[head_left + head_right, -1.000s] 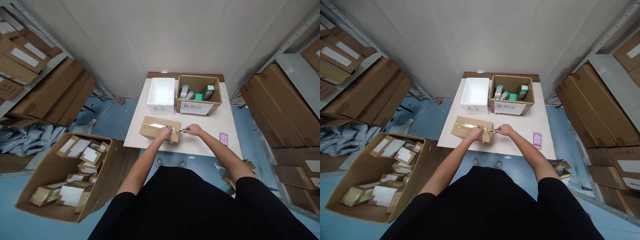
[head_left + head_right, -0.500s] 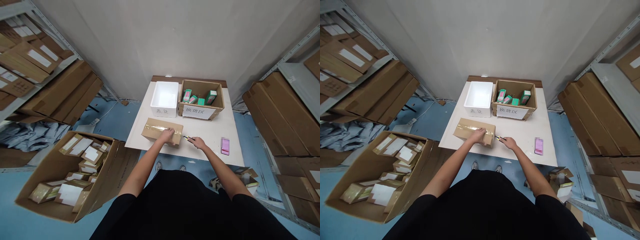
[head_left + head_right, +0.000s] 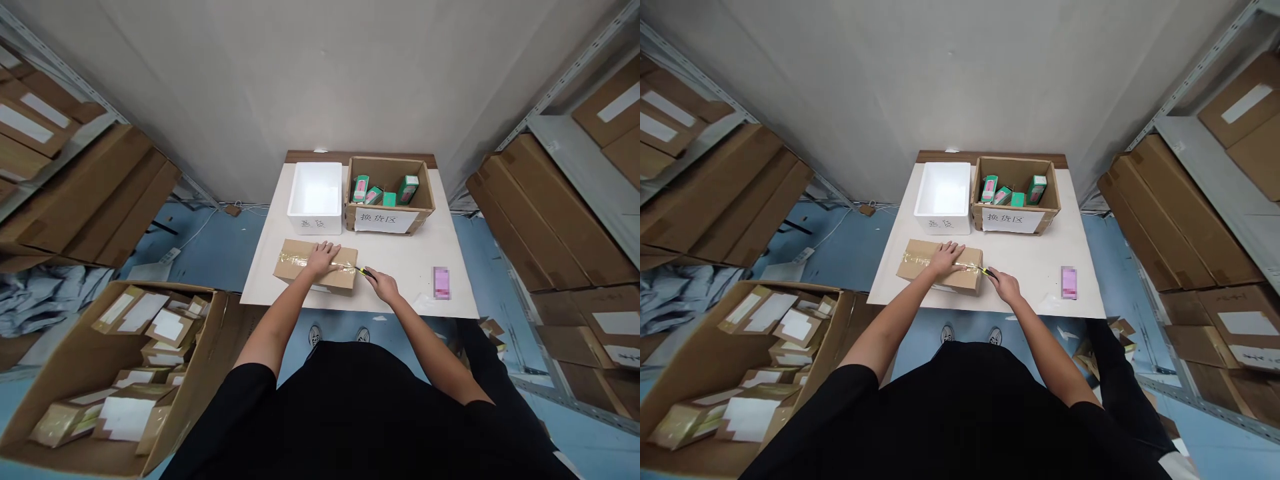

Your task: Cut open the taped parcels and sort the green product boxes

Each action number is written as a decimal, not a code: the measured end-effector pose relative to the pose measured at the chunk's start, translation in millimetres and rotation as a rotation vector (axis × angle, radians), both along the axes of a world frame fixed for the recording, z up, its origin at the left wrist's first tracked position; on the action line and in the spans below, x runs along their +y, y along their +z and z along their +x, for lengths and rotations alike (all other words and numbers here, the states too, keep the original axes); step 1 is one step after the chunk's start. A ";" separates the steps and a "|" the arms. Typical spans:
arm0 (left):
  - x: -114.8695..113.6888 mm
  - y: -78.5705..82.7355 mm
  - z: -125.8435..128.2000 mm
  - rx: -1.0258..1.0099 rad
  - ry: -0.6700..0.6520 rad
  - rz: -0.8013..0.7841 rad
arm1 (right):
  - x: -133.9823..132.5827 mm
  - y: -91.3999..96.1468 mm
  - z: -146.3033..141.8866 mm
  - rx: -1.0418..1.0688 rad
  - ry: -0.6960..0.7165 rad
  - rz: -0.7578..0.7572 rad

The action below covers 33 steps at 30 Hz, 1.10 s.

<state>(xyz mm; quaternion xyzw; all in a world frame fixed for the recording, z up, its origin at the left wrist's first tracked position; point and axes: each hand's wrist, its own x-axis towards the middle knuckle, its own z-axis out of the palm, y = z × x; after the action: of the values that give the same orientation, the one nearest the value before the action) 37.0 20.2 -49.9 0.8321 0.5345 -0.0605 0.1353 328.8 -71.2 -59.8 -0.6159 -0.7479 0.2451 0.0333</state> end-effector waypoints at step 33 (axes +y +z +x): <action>-19.0 -1.8 7.1 -0.226 0.094 0.127 | -8.1 18.6 21.8 0.022 -0.400 -0.104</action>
<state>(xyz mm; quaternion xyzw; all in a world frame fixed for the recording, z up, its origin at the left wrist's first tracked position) 44.1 1.2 -51.7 0.8144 0.5571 0.0740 0.1445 350.6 -79.3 -41.1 -0.7503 -0.5966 0.2788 0.0576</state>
